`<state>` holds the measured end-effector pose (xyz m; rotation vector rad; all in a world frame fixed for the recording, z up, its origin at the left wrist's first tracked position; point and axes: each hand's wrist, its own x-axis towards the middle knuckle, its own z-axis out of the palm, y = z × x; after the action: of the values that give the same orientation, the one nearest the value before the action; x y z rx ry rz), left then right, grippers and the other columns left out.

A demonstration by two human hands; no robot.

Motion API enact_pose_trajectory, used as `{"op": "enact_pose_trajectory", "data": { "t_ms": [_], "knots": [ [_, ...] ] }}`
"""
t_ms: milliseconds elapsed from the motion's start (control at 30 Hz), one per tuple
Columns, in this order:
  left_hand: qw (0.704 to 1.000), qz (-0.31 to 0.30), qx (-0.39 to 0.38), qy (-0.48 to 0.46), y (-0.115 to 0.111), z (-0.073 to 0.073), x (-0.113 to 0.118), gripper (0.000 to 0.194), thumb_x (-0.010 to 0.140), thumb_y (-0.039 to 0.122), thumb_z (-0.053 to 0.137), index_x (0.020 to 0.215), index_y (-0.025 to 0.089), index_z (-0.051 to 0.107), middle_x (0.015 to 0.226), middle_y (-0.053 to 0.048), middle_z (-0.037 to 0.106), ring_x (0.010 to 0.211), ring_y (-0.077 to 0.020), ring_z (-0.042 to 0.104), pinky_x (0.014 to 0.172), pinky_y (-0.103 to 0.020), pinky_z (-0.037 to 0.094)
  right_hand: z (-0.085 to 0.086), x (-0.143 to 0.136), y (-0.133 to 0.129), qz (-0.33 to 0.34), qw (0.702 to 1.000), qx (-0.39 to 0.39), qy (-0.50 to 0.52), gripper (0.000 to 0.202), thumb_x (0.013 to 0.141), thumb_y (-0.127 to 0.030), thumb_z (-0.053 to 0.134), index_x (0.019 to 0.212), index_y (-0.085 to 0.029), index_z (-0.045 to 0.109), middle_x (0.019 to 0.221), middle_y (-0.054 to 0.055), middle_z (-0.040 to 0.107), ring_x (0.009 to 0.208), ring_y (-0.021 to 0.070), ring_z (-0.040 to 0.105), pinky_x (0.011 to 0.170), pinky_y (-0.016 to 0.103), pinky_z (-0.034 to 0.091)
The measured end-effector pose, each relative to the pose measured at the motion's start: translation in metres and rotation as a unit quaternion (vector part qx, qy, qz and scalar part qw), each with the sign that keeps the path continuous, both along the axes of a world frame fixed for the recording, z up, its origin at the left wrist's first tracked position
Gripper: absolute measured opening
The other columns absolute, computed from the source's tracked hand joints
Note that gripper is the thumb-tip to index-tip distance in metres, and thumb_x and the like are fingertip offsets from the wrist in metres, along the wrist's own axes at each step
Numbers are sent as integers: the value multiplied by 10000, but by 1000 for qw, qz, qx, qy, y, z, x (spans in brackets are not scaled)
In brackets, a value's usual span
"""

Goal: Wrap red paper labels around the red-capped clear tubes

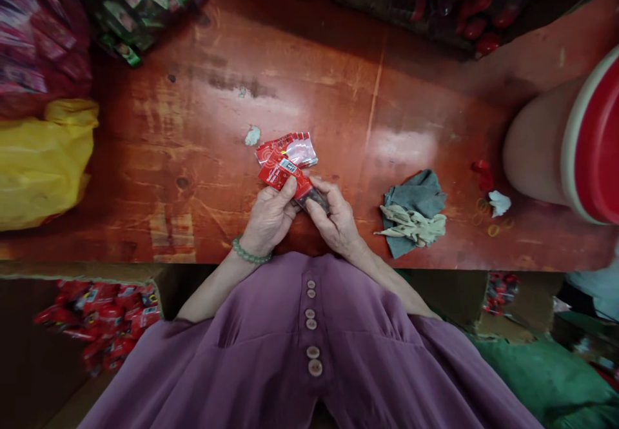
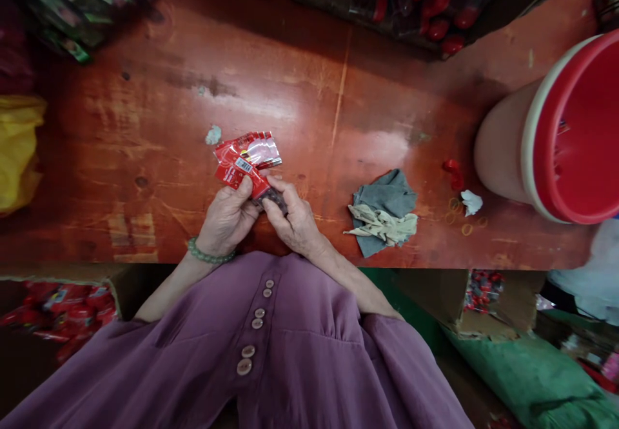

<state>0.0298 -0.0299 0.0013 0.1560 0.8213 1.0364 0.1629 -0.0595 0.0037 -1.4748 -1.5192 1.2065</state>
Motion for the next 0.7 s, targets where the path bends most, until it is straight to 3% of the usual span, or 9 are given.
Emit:
{"op": "enact_pose_trajectory", "data": {
  "t_ms": [167, 400, 567, 700],
  "knots": [
    [999, -9, 38, 21, 2, -2, -2, 275, 696, 393, 856, 835, 178, 756, 842, -36, 768, 1003, -216, 718, 971, -348, 549, 5, 9, 6, 62, 998, -5, 27, 501, 959, -335, 538, 1436, -232, 422, 1401, 94, 584, 1199, 194, 631, 1081, 384, 506],
    [998, -21, 40, 45, 4, -4, -8, 292, 690, 343, 860, 906, 207, 719, 872, -4, 749, 834, -154, 704, 860, -294, 568, 4, 19, 7, 142, 990, 13, 3, 597, 984, -335, 502, 1535, -266, 285, 1503, 83, 491, 1366, 230, 517, 1162, 434, 441],
    [997, -69, 23, 39, 2, -4, -11, 314, 735, 368, 821, 964, 192, 698, 932, -44, 745, 959, -214, 705, 938, -378, 554, 6, 17, 7, 183, 982, 37, -42, 605, 993, -325, 482, 1544, -255, 243, 1507, 116, 479, 1339, 257, 547, 1109, 454, 495],
    [995, -92, 24, 36, 2, -5, -13, 369, 690, 427, 849, 921, 169, 723, 906, -61, 755, 966, -239, 713, 940, -396, 560, 11, 15, 11, 187, 980, 57, -24, 533, 996, -307, 475, 1503, -259, 319, 1459, 97, 532, 1325, 233, 556, 1098, 428, 504]
  ]
}}
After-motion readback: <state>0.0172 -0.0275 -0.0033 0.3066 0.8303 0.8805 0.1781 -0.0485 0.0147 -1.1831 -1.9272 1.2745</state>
